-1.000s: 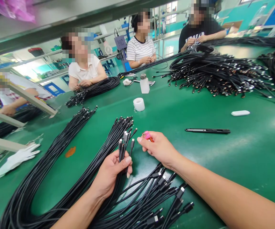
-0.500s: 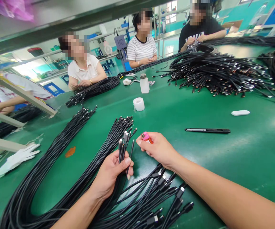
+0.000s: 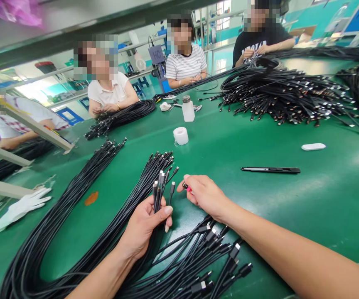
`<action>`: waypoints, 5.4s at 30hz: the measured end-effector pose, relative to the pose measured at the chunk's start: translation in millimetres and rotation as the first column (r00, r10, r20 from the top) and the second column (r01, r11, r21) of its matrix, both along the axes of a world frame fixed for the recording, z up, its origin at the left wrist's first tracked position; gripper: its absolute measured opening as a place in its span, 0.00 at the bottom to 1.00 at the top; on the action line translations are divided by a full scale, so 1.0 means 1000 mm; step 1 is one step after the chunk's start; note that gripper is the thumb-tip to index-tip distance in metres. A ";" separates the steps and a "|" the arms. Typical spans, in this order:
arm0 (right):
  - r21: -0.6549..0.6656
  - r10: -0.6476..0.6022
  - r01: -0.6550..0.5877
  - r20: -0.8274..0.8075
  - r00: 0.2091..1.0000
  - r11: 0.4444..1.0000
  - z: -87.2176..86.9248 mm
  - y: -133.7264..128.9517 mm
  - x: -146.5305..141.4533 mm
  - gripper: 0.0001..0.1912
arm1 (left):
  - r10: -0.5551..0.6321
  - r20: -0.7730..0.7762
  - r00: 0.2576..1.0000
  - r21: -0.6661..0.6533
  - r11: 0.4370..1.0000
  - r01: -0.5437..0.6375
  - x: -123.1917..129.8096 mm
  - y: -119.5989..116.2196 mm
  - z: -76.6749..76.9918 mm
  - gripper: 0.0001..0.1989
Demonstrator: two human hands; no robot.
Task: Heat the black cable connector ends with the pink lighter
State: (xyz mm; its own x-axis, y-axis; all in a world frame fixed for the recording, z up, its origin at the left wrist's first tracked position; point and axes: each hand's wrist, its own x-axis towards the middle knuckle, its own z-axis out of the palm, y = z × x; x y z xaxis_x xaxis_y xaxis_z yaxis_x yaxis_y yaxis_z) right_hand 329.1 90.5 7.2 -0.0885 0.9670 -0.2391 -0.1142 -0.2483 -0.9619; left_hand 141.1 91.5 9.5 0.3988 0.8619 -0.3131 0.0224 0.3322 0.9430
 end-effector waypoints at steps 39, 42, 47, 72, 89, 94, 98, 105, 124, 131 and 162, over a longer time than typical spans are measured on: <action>0.029 -0.058 0.067 -0.247 0.967 0.997 -0.006 0.000 -0.002 0.23 | -0.085 0.050 0.995 -0.031 0.996 0.087 -0.002 -0.002 -0.005 0.16; 0.032 -0.145 0.161 -0.290 0.946 0.986 -0.007 0.003 0.001 0.21 | -0.075 0.027 0.997 -0.037 0.996 0.076 -0.002 -0.002 -0.005 0.17; 0.071 -0.158 0.183 -0.270 0.950 0.981 -0.006 0.005 0.005 0.15 | -0.039 -0.009 0.999 -0.017 0.999 0.039 -0.002 -0.002 -0.005 0.17; 0.161 -0.191 0.193 -0.029 0.981 0.968 -0.001 0.004 0.008 0.11 | 0.076 0.045 0.996 -0.044 0.996 -0.075 0.002 0.001 0.000 0.15; 0.217 0.050 -0.052 0.016 0.999 0.975 0.002 -0.005 -0.001 0.22 | -0.074 -0.164 0.984 0.113 0.989 0.094 0.001 -0.005 -0.005 0.14; 0.273 -0.020 -0.023 0.153 0.988 0.962 0.000 -0.005 -0.001 0.17 | -0.085 -0.179 0.980 0.136 0.985 0.111 0.002 -0.007 -0.005 0.13; 0.279 -0.060 0.000 0.207 0.976 0.960 -0.004 -0.003 -0.001 0.16 | -0.054 -0.120 0.991 0.108 0.992 0.067 0.002 -0.006 -0.007 0.13; 0.238 -0.066 0.021 0.182 0.981 0.971 -0.004 -0.002 0.000 0.16 | -0.013 -0.051 0.999 0.068 0.998 0.016 0.003 -0.005 -0.007 0.15; 0.247 0.053 -0.105 0.211 0.976 0.963 0.000 -0.002 0.001 0.07 | 0.092 -0.002 0.996 0.073 0.993 -0.092 0.000 -0.002 -0.008 0.17; 0.238 0.135 -0.162 0.125 0.983 0.958 0.000 -0.002 0.002 0.10 | 0.053 0.037 0.998 0.075 0.996 -0.055 0.000 -0.001 -0.009 0.18; 0.079 0.094 -0.085 -0.107 0.990 0.993 -0.004 -0.002 0.000 0.19 | 0.016 0.003 1.000 0.092 0.996 -0.016 -0.002 -0.003 -0.004 0.17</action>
